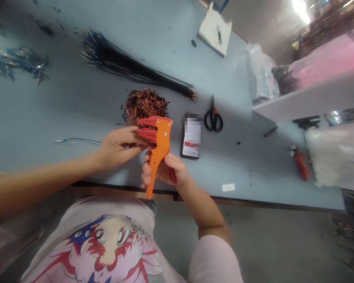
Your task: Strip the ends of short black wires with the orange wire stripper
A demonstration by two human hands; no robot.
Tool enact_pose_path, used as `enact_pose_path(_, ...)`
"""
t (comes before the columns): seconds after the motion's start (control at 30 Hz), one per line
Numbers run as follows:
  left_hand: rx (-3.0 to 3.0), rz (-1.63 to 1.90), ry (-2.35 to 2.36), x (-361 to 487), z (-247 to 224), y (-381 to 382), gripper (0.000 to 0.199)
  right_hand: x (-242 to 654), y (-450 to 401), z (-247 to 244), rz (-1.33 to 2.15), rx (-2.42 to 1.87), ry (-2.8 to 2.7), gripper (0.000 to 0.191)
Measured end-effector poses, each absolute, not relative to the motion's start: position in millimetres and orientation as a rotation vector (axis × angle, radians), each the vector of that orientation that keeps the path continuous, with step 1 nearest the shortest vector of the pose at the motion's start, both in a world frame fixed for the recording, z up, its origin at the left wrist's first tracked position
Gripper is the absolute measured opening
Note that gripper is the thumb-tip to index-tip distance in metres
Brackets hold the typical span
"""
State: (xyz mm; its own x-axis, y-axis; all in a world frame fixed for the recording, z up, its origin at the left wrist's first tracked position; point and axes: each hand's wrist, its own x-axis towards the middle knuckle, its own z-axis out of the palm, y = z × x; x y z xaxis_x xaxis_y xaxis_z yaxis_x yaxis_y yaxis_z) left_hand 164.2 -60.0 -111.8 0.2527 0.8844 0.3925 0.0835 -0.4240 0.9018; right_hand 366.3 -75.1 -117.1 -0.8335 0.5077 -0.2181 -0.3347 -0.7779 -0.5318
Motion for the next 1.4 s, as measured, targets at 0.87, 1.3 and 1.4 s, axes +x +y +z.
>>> enact_pose_path(0.87, 1.76, 1.287, 0.892, 165.7, -118.0, -59.1, 0.023, 364.0, -79.4, -110.4, 2.514, -0.672, -0.728, 0.044)
enact_pose_path(1.3, 1.961, 0.952, 1.38, 141.0, -122.0, -36.7, 0.019, 364.7, -62.7, -104.7, 2.343, -0.86, -0.728, 0.04)
enact_pose_path(1.4, 2.041, 0.979, 1.572, 129.1, -121.6, -27.0, 0.016, 368.5, -59.5, -102.5, 2.252, -0.899, -0.8, 0.046)
